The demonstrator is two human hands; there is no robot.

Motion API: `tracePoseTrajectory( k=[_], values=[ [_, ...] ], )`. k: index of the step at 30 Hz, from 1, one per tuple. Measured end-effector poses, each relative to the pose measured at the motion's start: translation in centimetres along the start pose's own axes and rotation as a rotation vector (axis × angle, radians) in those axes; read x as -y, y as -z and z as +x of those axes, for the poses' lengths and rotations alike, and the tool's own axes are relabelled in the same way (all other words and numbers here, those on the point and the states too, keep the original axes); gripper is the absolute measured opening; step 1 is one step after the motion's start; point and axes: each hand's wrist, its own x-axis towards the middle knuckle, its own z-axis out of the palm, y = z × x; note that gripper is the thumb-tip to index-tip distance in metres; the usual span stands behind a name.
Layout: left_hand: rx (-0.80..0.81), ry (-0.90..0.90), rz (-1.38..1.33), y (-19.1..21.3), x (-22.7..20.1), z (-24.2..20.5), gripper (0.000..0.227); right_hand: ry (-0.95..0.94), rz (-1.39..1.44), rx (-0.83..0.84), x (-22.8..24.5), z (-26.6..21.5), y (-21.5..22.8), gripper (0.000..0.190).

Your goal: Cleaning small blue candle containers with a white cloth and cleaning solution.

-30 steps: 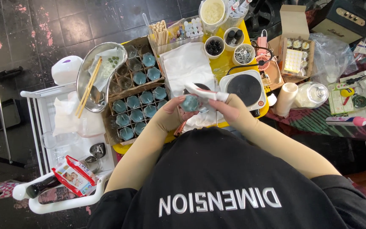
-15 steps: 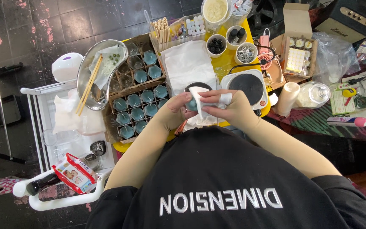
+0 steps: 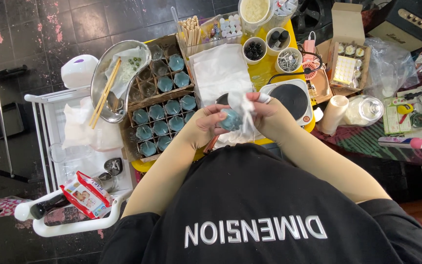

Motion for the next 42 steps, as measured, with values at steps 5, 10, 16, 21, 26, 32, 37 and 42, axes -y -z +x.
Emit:
tracePoseTrajectory(
  k=[5, 10, 16, 21, 26, 32, 37, 42],
  values=[
    [-0.036, -0.059, -0.034, -1.6, -1.5, -0.9, 0.041, 0.430, -0.367, 0.235, 1.5, -1.3, -1.8, 0.035],
    [-0.063, -0.110, 0.032, -2.0, -1.5, -0.6, 0.042, 0.044, 0.145, 0.082, 1.3, -2.8, -2.9, 0.034],
    [-0.070, -0.235, 0.189, -2.1, -0.4, -0.4, 0.044, 0.304, -0.280, 0.312, 0.5, -3.5, -3.6, 0.067],
    [-0.100, -0.324, 0.245, -2.7, 0.2, -0.3, 0.047, 0.548, -0.829, 0.076, 0.6, -4.0, -4.0, 0.041],
    [-0.121, -0.309, 0.232, -2.0, 0.6, 0.0, 0.051, 0.921, -1.197, 0.115, 2.2, -3.9, -4.8, 0.051],
    [-0.128, -0.293, 0.246, -2.7, -0.6, -1.2, 0.068, 0.797, -1.466, 0.226, 2.6, -3.3, -4.9, 0.057],
    [-0.099, -0.303, 0.266, -1.5, -0.7, -1.5, 0.080, 0.874, -1.510, 0.237, 2.2, -1.9, -2.8, 0.046],
    [-0.124, -0.293, 0.400, -1.6, -1.0, -1.8, 0.080, 0.094, -0.669, -0.098, -0.7, 0.3, 1.3, 0.026]
  ],
)
